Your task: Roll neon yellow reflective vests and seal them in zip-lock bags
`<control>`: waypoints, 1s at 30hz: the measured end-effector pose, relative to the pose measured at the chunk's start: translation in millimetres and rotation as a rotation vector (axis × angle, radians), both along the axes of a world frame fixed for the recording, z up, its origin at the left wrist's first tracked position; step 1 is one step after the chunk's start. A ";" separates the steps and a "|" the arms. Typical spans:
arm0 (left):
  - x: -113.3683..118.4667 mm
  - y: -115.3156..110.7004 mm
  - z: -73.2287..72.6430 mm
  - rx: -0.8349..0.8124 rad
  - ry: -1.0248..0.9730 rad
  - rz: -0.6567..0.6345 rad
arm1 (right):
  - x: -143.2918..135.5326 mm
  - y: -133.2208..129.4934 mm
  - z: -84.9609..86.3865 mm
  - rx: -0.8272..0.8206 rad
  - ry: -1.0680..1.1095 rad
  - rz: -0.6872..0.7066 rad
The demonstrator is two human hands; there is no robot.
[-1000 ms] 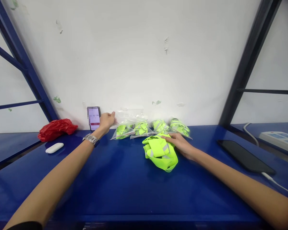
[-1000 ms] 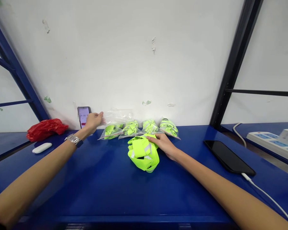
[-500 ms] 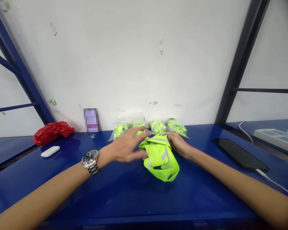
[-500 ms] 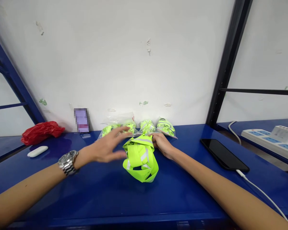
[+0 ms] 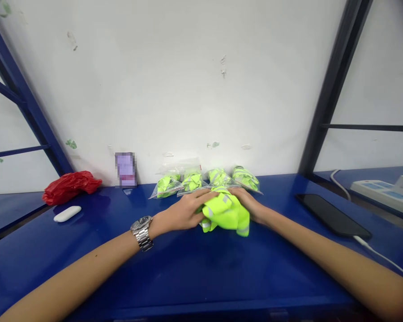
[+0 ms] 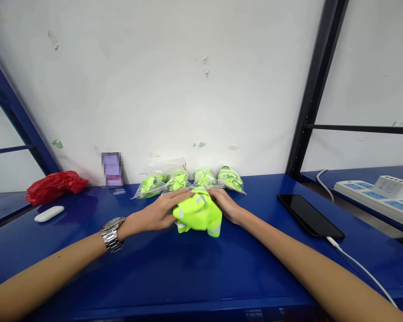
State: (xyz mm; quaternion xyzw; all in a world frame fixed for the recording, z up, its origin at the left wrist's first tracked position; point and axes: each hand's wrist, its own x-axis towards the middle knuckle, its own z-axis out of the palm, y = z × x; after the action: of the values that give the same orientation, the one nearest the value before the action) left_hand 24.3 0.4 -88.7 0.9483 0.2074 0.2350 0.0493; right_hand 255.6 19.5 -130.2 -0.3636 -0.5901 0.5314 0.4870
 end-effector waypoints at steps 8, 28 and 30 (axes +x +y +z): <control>21.9 29.5 8.5 -0.566 -0.767 0.147 | -5.5 1.9 -0.6 -0.049 0.067 -0.140; 42.7 78.4 102.7 -0.577 -1.417 0.119 | -3.7 -23.0 25.1 0.103 0.077 -0.034; 37.9 94.2 116.5 -0.540 -1.459 0.216 | -1.2 -18.9 25.9 0.055 0.168 -0.112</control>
State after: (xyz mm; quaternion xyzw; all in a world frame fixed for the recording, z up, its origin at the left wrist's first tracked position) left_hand 62.2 94.7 27.8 0.4842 0.2635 0.7434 0.3788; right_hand 254.4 0.6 -104.3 -0.3365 -0.5405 0.5156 0.5734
